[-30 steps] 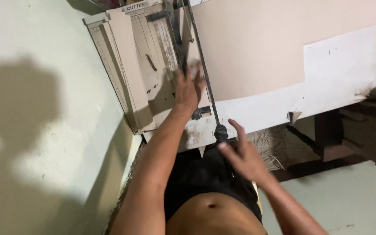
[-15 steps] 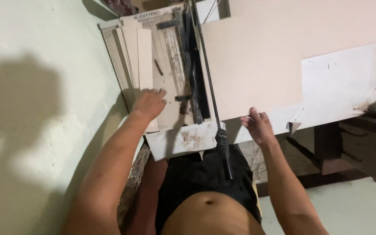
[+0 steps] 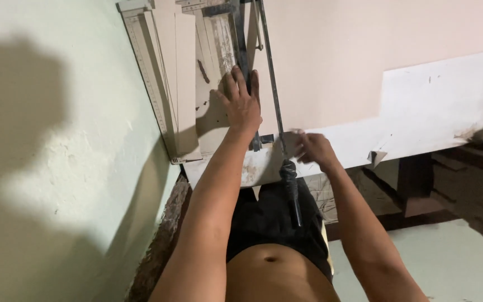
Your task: Using a manual paper cutter to trim individual sheets of paper or cardboard.
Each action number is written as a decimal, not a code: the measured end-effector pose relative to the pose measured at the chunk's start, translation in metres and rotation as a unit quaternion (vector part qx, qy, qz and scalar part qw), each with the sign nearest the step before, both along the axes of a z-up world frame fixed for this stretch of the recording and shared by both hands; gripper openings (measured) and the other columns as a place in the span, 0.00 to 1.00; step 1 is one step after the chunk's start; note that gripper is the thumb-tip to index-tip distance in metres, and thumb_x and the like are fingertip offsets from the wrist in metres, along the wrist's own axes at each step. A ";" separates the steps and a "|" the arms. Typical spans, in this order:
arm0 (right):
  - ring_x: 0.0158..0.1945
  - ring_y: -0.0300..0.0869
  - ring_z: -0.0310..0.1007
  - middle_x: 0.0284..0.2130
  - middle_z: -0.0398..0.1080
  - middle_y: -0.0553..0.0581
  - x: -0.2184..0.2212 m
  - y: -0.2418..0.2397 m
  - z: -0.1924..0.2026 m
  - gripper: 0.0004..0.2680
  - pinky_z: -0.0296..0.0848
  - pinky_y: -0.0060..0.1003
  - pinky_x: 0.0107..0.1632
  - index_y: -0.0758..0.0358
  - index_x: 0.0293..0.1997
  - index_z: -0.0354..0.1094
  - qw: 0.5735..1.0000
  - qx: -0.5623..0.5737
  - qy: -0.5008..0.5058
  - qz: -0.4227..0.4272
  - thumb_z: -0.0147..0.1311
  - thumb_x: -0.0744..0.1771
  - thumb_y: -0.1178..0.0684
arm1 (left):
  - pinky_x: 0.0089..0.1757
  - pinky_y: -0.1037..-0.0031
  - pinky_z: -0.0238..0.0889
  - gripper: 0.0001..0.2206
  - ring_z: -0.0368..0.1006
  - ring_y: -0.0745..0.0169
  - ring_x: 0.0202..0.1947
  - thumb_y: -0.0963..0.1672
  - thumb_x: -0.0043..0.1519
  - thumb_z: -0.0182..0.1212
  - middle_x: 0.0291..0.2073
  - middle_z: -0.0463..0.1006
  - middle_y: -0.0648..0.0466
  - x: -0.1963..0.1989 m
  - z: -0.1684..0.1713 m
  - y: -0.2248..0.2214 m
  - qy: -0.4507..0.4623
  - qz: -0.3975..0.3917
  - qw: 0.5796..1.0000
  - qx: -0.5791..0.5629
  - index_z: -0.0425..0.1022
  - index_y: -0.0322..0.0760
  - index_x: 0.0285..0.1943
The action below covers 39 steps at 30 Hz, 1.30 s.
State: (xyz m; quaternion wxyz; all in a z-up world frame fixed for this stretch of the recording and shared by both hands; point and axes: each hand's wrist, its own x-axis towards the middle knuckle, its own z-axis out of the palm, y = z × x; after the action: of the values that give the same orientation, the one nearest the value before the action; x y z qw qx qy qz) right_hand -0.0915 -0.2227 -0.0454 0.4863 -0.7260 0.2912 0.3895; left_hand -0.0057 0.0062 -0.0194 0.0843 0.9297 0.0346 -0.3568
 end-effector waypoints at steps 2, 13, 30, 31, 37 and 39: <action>0.25 0.50 0.81 0.25 0.78 0.63 0.019 0.028 0.066 0.25 0.80 0.44 0.31 0.63 0.46 0.75 0.988 -0.062 0.013 0.142 0.40 0.73 0.28 | 0.62 0.23 0.35 0.50 0.28 0.29 0.77 0.45 0.57 0.74 0.77 0.31 0.32 0.002 -0.004 -0.002 0.006 0.004 1.000 -0.002 0.36 0.45 0.82; 0.38 0.69 0.80 0.34 0.77 0.76 -0.090 0.069 0.012 0.26 0.77 0.63 0.41 0.60 0.75 0.39 0.898 -0.217 -0.121 0.364 0.47 0.69 0.50 | 0.63 0.25 0.28 0.52 0.26 0.26 0.76 0.45 0.55 0.76 0.75 0.30 0.28 -0.003 -0.026 -0.003 -0.010 0.011 1.000 -0.010 0.36 0.40 0.81; 0.56 0.68 0.71 0.57 0.62 0.76 -0.036 0.034 -0.042 0.21 0.71 0.65 0.57 0.68 0.68 0.59 0.958 0.026 -0.115 0.263 0.49 0.68 0.48 | 0.36 0.50 0.62 0.08 0.74 0.55 0.31 0.42 0.58 0.62 0.26 0.80 0.58 -0.078 -0.026 0.070 -0.218 -0.403 0.889 -0.027 0.78 0.54 0.26; 0.52 0.69 0.73 0.48 0.65 0.78 -0.031 0.053 -0.037 0.19 0.72 0.65 0.55 0.75 0.62 0.61 0.964 0.014 -0.113 0.241 0.52 0.66 0.54 | 0.27 0.37 0.64 0.10 0.77 0.44 0.26 0.39 0.56 0.58 0.25 0.83 0.50 -0.076 -0.036 0.084 -0.104 -0.405 0.908 0.007 0.82 0.50 0.27; 0.55 0.72 0.70 0.50 0.67 0.75 -0.054 0.011 -0.109 0.20 0.71 0.65 0.53 0.66 0.61 0.68 0.939 0.117 -0.185 0.266 0.53 0.67 0.43 | 0.38 0.56 0.63 0.04 0.72 0.49 0.39 0.43 0.64 0.56 0.50 0.71 0.53 -0.060 -0.056 0.154 -0.086 -0.351 0.931 0.053 0.77 0.45 0.41; 0.58 0.68 0.70 0.54 0.67 0.75 -0.028 0.032 -0.029 0.23 0.72 0.62 0.55 0.68 0.65 0.64 0.982 0.120 -0.109 0.097 0.53 0.69 0.40 | 0.44 0.52 0.62 0.13 0.64 0.41 0.52 0.46 0.62 0.61 0.59 0.65 0.48 -0.033 -0.003 0.142 -0.139 -0.265 0.952 0.057 0.74 0.45 0.54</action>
State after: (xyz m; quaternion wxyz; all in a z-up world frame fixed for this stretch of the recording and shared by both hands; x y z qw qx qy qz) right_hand -0.1200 -0.1905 -0.0741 0.5591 -0.7250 0.1157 0.3853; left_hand -0.0384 0.1479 -0.0220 -0.0625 0.9490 -0.2052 -0.2310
